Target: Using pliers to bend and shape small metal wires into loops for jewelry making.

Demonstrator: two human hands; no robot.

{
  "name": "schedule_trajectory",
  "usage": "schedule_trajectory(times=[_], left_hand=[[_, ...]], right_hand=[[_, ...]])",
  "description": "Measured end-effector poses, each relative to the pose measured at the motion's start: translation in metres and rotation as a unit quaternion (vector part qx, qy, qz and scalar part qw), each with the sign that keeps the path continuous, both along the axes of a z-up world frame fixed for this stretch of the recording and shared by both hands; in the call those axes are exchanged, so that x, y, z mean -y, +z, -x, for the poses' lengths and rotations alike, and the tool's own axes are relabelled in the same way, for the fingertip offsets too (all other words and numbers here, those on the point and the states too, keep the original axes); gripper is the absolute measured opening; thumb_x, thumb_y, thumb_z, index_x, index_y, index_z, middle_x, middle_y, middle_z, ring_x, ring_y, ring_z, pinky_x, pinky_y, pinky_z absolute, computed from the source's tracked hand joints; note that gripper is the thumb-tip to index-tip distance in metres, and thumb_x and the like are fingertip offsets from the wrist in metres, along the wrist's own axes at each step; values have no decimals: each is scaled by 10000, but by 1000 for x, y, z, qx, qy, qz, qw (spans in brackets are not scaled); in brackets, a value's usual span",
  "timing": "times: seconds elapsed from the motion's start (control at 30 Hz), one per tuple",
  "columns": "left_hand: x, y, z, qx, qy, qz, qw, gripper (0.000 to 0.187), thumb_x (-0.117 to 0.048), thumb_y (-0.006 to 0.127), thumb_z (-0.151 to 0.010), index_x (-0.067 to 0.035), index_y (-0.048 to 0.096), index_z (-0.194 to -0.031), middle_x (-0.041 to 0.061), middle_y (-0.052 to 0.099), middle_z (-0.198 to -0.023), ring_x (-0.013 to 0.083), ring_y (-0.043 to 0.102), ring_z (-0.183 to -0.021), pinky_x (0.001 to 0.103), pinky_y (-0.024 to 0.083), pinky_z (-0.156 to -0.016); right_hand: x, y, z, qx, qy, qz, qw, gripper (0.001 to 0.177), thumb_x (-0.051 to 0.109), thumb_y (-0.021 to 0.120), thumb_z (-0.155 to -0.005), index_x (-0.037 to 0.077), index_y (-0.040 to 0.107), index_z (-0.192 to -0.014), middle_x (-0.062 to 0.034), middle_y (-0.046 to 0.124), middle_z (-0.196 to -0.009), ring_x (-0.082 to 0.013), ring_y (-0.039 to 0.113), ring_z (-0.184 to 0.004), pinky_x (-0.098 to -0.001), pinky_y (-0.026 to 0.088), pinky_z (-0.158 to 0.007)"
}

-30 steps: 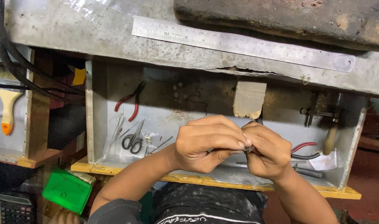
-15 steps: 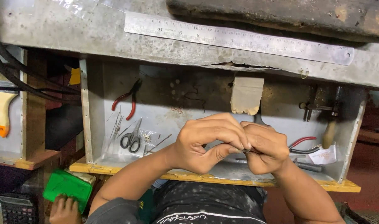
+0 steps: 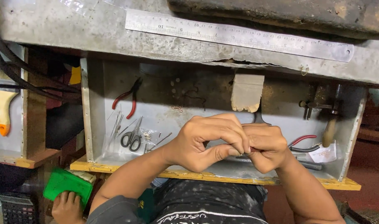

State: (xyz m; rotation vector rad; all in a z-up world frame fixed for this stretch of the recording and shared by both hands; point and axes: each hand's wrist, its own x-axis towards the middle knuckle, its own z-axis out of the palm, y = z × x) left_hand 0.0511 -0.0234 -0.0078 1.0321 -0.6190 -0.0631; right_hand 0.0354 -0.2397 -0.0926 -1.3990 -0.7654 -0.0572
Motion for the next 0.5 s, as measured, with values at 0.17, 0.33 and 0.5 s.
schedule_trajectory(times=[0.17, 0.33, 0.5], left_hand=[[1, -1, -1, 14, 12, -9, 1000, 112, -77, 681, -1019, -46, 734, -926, 97, 743, -929, 273, 682, -812, 398, 592, -792], [5, -3, -1, 52, 67, -6, 996, 95, -53, 705, -1002, -35, 743, -916, 95, 759, -929, 283, 720, -812, 385, 604, -742], [-8, -6, -7, 138, 76, -71, 985, 56, 11, 645, -1010, 48, 681, -988, 176, 733, -993, 341, 741, -907, 427, 628, -848]], right_hand=[[-1, 5, -9, -8, 36, -9, 999, 306, -32, 663, -925, 0, 689, -622, -129, 583, -567, -265, 469, -412, -341, 451, -369], [13, 31, -27, -53, 63, 52, 995, 81, -33, 744, -843, -21, 820, -819, -159, 736, -775, -261, 688, -611, -356, 604, -574], [63, 19, -50, -63, -15, 530, 846, 202, 207, 740, -916, 68, 824, -1036, -81, 791, -926, -253, 728, -802, -392, 527, -727]])
